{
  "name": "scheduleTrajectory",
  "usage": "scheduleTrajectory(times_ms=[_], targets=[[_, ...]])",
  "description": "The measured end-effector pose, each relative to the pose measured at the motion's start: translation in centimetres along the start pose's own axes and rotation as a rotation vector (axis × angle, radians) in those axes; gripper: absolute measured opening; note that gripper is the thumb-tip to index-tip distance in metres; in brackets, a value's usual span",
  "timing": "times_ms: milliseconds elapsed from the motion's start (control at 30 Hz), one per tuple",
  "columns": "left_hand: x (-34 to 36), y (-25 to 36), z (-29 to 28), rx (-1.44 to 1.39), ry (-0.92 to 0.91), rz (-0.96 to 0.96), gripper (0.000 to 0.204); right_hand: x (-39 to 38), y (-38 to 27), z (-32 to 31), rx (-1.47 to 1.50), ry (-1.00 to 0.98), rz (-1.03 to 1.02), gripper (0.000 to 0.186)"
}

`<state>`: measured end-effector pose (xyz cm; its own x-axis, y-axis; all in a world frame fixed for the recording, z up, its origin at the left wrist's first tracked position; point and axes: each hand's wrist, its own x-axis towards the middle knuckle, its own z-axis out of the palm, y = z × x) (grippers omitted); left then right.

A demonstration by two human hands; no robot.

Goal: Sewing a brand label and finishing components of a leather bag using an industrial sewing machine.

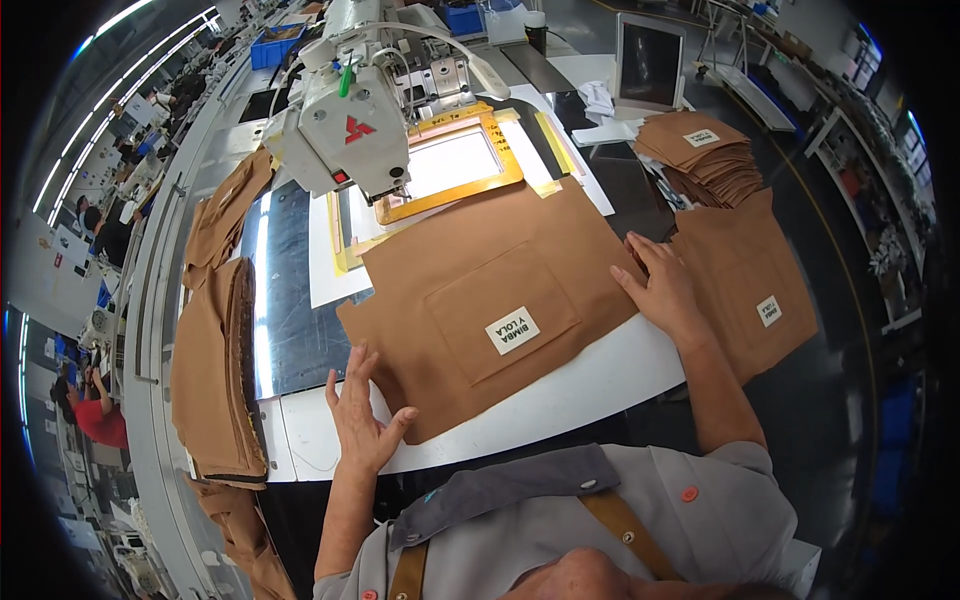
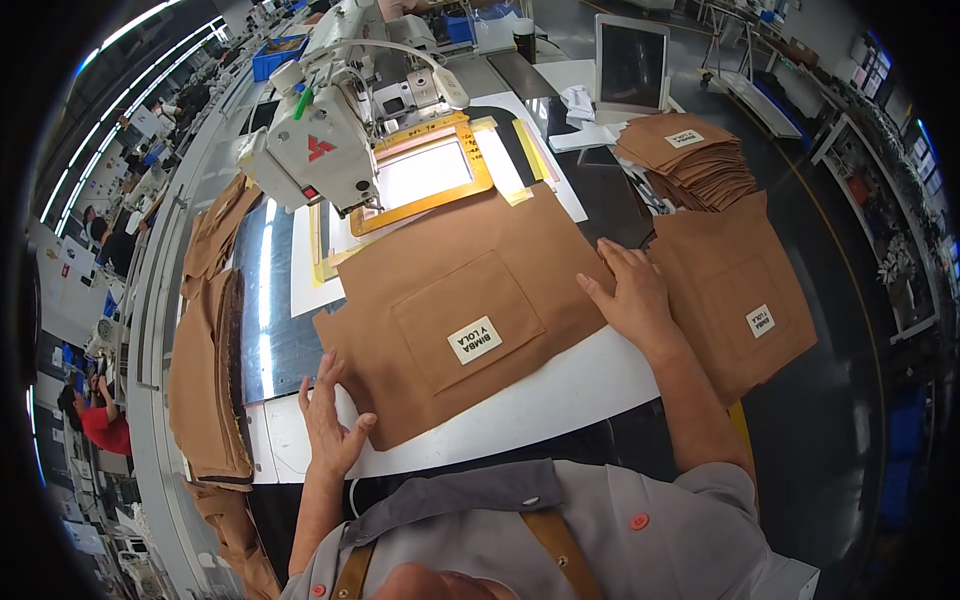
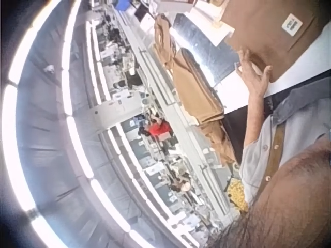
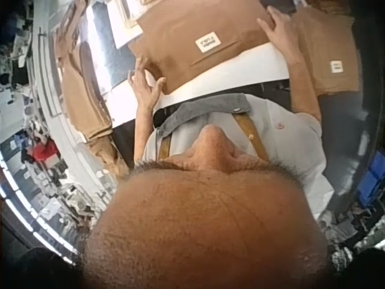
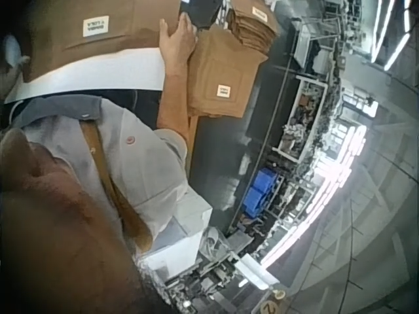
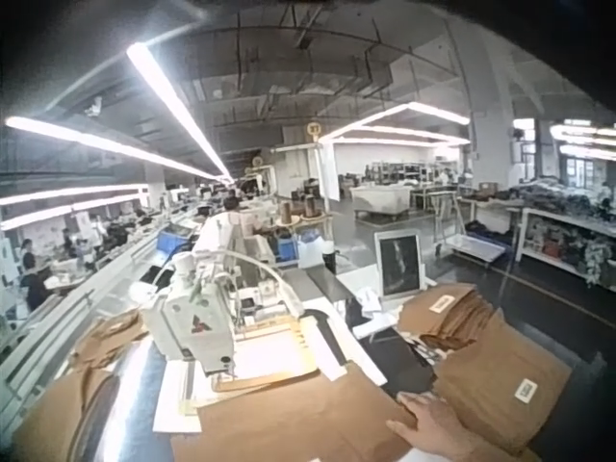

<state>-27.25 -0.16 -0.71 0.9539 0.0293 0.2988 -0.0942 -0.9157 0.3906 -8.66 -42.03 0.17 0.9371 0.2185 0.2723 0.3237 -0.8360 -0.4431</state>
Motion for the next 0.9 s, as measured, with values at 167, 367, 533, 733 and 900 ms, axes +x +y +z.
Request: scheduleTrajectory(times_ms=[167,367,533,733,900], targets=[[-0.3,1.7,2.0,0.123,-0.142,-0.002,0.11,0.5,1.0,1.2,-0.198,0.103,-0.114,0.062],[-1.0,2.1,2.8,0.151,-0.101,0.013,0.113,1.1,0.9,1.7,-0.164,0.072,-0.094,0.053],[-0.6,3.2,2.6,0.219,-0.179,0.116,0.105,1.8,0.5,1.9,-0.113,0.071,-0.157,0.035],[-0.1,4.5,3.0,0.2,-0.143,0.196,0.058,2.9,0.2,3.0,0.064,0.077,-0.139,0.021],[1.2,5.3,4.2,0.133,0.019,0.355,0.02,4.0,-0.1,0.0,0.14,0.23,-0.224,0.012]])
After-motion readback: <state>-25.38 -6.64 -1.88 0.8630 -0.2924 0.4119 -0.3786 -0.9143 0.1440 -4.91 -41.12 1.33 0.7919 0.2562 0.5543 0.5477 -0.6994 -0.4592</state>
